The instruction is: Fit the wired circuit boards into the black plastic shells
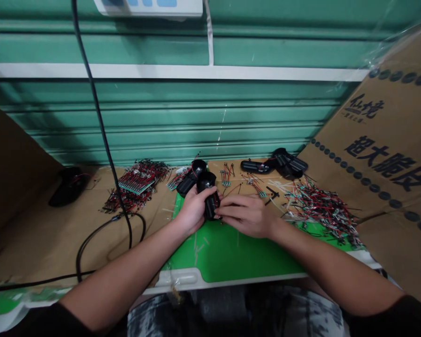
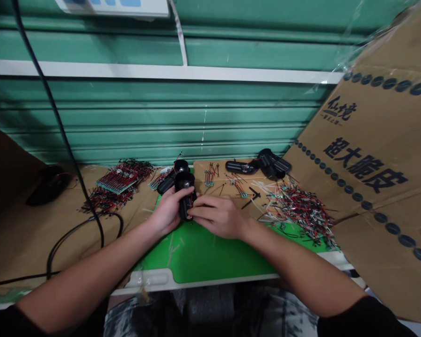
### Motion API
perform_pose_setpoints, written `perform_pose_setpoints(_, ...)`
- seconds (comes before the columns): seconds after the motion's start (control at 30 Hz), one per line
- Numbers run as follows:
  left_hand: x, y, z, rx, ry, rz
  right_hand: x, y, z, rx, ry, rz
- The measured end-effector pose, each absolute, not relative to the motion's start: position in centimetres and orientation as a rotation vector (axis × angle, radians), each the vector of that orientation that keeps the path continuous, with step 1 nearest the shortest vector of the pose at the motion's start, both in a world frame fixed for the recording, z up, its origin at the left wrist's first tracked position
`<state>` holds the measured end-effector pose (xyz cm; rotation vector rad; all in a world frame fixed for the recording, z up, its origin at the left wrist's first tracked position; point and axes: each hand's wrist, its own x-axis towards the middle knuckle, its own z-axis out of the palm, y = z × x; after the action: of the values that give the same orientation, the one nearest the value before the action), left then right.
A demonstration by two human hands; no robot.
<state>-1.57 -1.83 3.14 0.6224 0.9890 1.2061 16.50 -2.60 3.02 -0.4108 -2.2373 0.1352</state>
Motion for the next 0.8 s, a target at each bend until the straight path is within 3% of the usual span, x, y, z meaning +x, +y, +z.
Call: perform_pose_setpoints(0.8,-1.7,-1.8,2.5,0.752,0.866,1.382,16.1,-3.3,4.2,-0.548,-2.010,0.172)
